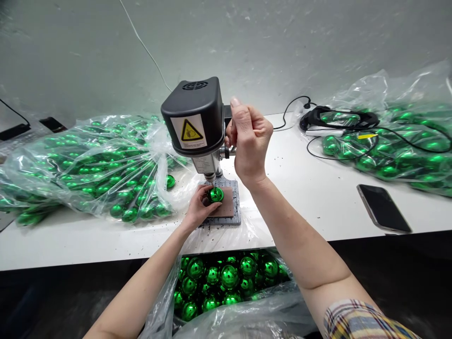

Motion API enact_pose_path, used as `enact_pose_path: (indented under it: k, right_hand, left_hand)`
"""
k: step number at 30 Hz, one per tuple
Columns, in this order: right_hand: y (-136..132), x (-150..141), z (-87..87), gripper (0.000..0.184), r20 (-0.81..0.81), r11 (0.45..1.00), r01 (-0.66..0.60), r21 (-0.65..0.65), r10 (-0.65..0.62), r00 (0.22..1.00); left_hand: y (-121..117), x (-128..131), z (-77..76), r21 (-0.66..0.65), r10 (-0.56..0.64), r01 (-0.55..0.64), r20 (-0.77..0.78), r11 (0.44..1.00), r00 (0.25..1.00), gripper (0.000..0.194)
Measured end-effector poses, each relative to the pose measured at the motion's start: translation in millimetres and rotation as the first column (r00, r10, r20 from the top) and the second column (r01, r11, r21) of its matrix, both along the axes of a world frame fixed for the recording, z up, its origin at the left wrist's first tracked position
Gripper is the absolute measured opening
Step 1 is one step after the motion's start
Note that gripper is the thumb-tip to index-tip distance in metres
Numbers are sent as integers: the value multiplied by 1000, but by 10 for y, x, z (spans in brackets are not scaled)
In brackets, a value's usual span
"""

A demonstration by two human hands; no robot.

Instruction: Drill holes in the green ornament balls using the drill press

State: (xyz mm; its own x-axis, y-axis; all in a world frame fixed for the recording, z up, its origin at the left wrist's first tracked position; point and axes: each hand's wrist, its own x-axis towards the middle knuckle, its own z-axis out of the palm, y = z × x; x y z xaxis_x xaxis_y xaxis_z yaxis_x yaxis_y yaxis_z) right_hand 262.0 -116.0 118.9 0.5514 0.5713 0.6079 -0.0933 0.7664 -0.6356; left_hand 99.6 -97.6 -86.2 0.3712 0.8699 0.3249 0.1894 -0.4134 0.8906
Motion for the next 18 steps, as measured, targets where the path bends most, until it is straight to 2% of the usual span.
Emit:
enact_pose_path:
  k: [7,14,18]
  right_hand:
    - [-35,14,-44,47,-34,992,-103,68,106,994]
    - [-178,-35,-273,51,64,988,-10,151,1,998]
    - [-220,0,-408,53,160,975,-62,214,28,987]
  left_hand:
    - [5,-11,-98,-65,-16,18,38,998,999,57]
    - [-34,23,-90,-145,-2,14,81,989,997,58]
    - [-45,30,-84,-174,2,17,103,985,995,58]
